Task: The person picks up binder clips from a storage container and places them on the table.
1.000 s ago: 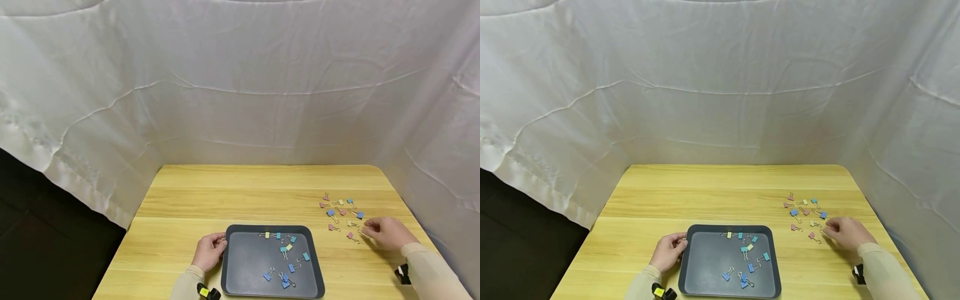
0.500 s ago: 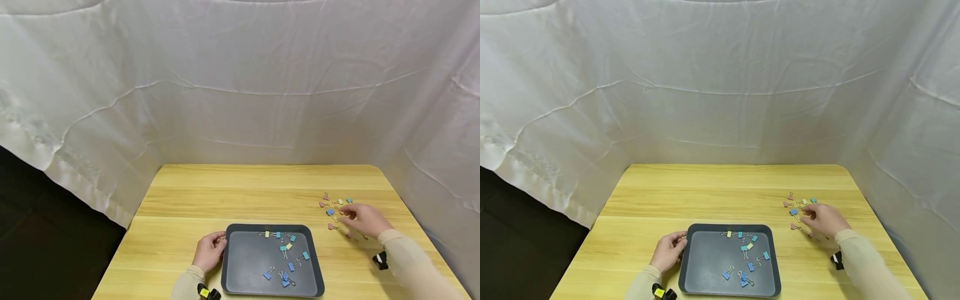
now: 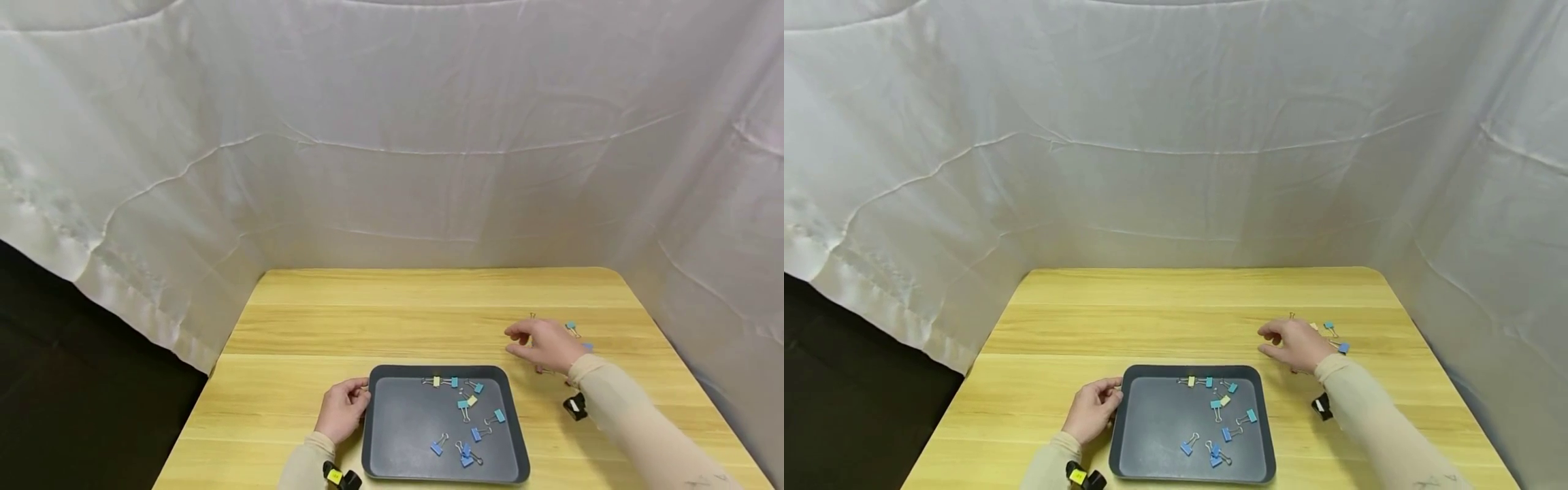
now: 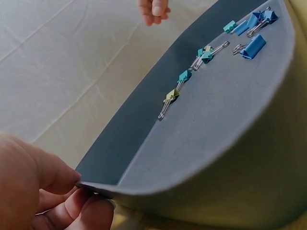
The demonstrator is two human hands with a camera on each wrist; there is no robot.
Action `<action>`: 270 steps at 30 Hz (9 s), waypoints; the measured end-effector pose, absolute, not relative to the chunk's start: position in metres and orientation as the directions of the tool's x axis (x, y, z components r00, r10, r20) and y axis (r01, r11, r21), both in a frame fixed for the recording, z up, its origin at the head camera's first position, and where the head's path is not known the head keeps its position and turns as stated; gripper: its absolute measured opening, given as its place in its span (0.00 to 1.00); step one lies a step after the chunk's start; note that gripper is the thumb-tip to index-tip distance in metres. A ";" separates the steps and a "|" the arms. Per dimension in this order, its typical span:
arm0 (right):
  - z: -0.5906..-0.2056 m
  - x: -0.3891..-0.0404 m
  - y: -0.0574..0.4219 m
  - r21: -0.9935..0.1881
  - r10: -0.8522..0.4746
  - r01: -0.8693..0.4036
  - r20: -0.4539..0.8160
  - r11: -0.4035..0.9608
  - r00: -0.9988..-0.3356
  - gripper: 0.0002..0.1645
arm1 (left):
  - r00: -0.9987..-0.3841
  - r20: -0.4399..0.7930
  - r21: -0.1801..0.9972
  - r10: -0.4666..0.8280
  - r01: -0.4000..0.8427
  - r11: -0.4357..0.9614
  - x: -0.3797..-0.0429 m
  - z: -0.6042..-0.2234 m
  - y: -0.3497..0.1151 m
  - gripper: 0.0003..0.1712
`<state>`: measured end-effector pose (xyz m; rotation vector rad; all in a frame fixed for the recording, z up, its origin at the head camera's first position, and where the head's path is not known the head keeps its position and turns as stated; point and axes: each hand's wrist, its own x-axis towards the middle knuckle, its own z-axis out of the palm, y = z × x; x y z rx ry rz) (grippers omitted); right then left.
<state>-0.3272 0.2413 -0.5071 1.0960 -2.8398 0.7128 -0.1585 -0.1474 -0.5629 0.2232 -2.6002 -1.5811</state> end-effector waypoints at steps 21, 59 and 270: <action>-0.517 -0.291 0.139 -0.386 -0.842 -0.830 0.199 0.404 -0.502 0.14 | -0.985 -0.013 0.873 -0.173 -0.096 0.478 -0.158 -0.562 -0.150 0.14; -0.544 -0.223 0.098 -0.274 -0.994 -0.956 -0.074 0.101 -0.084 0.12 | -0.987 0.005 0.880 -0.161 -0.072 0.469 -0.156 -0.567 -0.152 0.14; -0.569 -0.252 0.218 -0.868 -0.138 0.054 -0.140 0.493 -0.980 0.10 | -0.507 -0.258 0.259 0.822 0.784 0.565 -0.202 -0.542 0.001 0.12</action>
